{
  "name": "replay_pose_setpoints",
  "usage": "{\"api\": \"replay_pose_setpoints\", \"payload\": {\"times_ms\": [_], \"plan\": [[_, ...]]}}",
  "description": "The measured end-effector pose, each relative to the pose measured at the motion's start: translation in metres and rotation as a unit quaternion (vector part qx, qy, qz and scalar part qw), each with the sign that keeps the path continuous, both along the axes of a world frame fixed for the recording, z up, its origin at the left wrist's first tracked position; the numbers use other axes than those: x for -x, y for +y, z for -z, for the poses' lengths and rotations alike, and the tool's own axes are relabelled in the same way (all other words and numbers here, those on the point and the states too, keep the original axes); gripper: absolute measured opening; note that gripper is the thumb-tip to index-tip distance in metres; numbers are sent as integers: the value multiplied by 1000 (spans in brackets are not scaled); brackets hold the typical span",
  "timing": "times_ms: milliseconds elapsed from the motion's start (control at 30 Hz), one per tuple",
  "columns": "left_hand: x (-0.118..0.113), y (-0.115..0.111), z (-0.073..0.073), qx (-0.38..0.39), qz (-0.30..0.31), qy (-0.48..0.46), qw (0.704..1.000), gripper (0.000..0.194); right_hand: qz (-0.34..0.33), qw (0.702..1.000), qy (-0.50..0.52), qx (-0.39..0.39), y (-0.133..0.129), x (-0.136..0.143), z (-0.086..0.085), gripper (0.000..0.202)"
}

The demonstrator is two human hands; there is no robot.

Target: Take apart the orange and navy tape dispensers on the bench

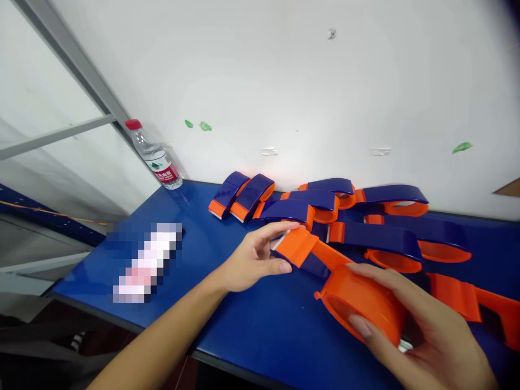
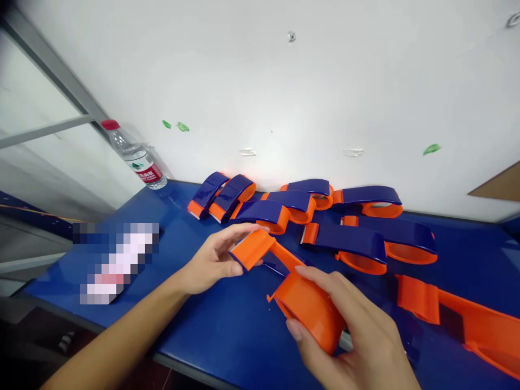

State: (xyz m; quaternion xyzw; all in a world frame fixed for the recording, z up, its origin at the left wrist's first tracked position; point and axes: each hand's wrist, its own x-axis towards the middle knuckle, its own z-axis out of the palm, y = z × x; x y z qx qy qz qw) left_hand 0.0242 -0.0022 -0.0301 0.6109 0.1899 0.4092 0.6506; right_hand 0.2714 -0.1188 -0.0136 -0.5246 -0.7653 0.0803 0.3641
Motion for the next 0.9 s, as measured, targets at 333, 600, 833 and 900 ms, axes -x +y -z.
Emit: {"api": "replay_pose_setpoints", "payload": {"times_ms": [333,600,833,900], "plan": [[-16,-26,1,-260,-302,149,905,43,67,995,63,-35,-3,18,10,32],[-16,-26,1,-312,-349,193,862,35,82,986,131,58,-3,33,12,23],[-13,-26,1,-296,-318,185,882,36,24,981,161,107,-6,27,10,31],[-13,-25,1,-274,-300,185,895,36,-13,980,161,113,-3,19,5,32]]}}
